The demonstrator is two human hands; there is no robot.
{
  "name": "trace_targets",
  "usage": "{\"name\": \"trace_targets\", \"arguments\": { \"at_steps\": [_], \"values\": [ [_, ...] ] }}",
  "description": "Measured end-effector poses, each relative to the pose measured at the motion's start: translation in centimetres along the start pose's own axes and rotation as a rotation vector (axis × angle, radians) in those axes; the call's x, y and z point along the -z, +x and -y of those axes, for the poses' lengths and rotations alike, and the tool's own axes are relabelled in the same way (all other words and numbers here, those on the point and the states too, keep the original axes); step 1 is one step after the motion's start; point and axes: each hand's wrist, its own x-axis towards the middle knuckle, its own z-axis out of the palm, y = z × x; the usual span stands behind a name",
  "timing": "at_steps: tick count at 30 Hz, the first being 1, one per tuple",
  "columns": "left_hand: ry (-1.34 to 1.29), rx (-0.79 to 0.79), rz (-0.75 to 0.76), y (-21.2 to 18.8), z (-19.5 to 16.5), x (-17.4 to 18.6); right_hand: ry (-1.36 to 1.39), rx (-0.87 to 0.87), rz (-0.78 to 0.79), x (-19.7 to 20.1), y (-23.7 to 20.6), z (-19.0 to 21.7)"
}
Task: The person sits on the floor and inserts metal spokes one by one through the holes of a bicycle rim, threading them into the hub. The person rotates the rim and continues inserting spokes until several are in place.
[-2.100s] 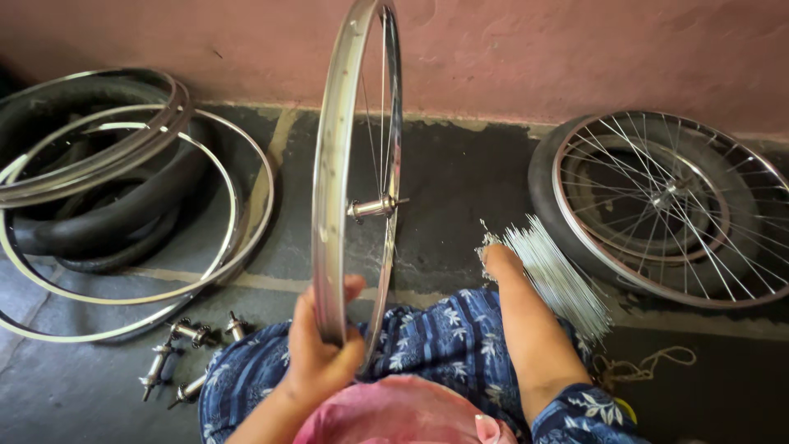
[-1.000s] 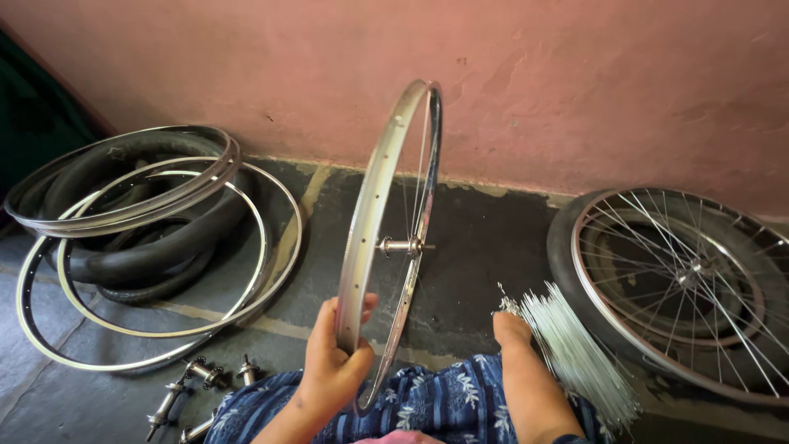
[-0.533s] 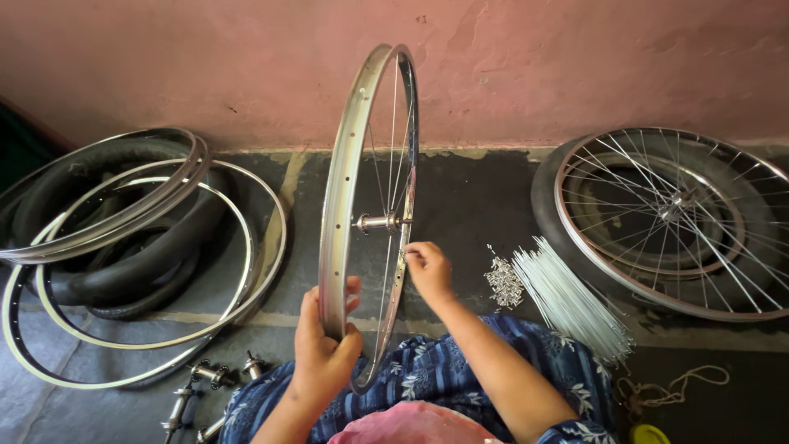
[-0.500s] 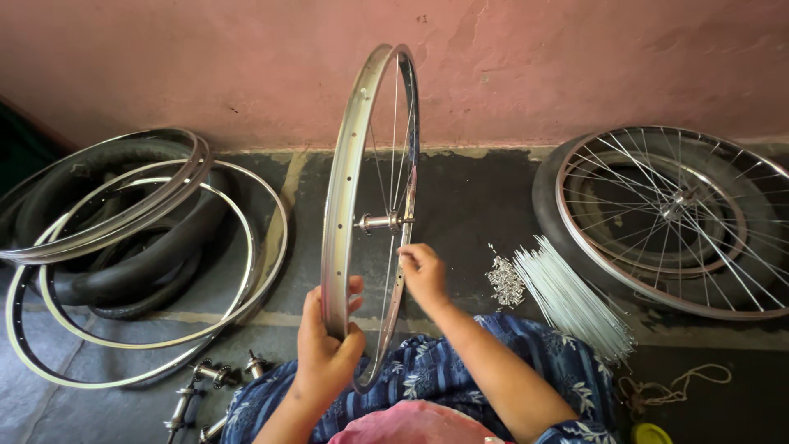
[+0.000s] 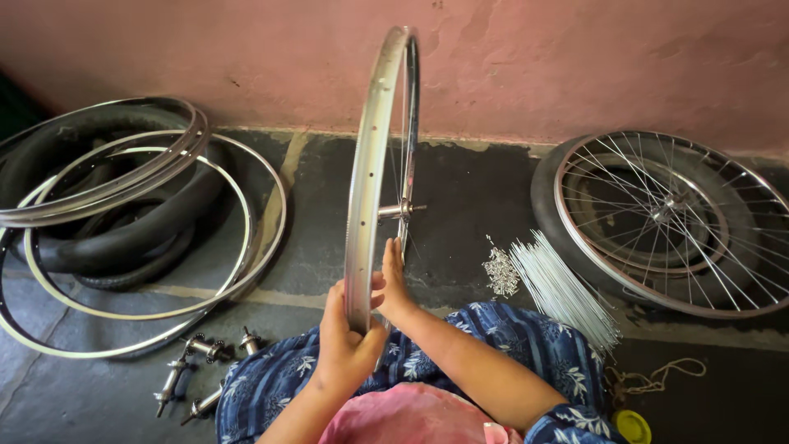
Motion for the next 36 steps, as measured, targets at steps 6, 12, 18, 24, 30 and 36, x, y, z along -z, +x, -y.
{"name": "trace_targets", "arguments": {
  "at_steps": [6, 12, 18, 24, 30, 36],
  "values": [
    [0.015, 0.019, -0.027, -0.3, 0.1, -0.2, -0.053, -0.065, -0.01, -0.2, 0.5, 1.4],
    [0.004, 0.015, -0.018, -1.0, 0.4, -0.6, 0.491, -0.311, -0.281, -0.3, 3.0, 1.9],
    [0.013, 0.003, 0.008, -1.3, 0.4, -0.8, -0.065, -0.202, -0.258, 0.3, 4.2, 2.0],
    [0.024, 0.002, 0.044, -1.5, 0.8, -0.6, 0.672, -0.571, -0.575, -0.6, 5.7, 3.4],
    [-0.002, 0.065, 0.027, -2.1, 1.8, -0.4, 0.67, -0.584, -0.591, -1.3, 6.1, 3.5],
    [0.192, -0.058, -0.063, -0.2, 1.7, 0.8, 0.554, -0.07, -0.093, -0.6, 0.3, 5.6]
  ]
}}
